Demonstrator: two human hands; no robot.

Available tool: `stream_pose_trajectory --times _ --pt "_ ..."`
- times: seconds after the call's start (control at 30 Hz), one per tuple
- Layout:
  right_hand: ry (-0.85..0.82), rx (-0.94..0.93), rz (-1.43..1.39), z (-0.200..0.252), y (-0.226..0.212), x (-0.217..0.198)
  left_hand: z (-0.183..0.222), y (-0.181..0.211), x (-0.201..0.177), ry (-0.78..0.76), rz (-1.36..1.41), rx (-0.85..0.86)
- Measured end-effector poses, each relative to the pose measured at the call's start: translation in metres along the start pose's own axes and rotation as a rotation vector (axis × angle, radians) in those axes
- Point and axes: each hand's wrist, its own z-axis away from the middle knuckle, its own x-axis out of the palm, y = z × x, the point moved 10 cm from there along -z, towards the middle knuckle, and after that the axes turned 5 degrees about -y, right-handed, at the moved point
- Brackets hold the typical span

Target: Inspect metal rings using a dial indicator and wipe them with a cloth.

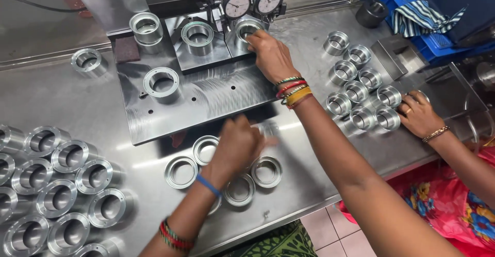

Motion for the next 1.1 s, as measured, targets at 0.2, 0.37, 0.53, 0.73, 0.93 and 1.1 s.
stream_pose_trajectory --times 0.2,0.37,0.53,0.73,0.93,1.1 --pt "-0.051 0.134 0.105 -0.029 0.023 0.026 -0.081 -0.053 -0.098 0.594 -0.103 -0.091" --pt "0.22 0.066 -0.073 0.043 0.012 -0.034 -0.156 -0.095 -0.053 0.452 -0.087 -0.084" --pt "0.203 0.546 0.082 0.192 0.069 -0.043 -0.147 -0.1 -0.029 0.362 -0.239 -0.231" --pt "-0.024 0.682 0.091 0.263 0.054 -0.014 -0.043 0.005 -0.03 0.335 0.362 0.128" --pt "0.094 0.706 -0.197 0.273 0.066 -0.034 -0.007 0.017 0.019 0.132 0.34 0.081" --pt "0.151 0.292 -0.436 0.164 0.015 -0.073 0.017 0.011 0.023 0.057 0.069 -0.015"
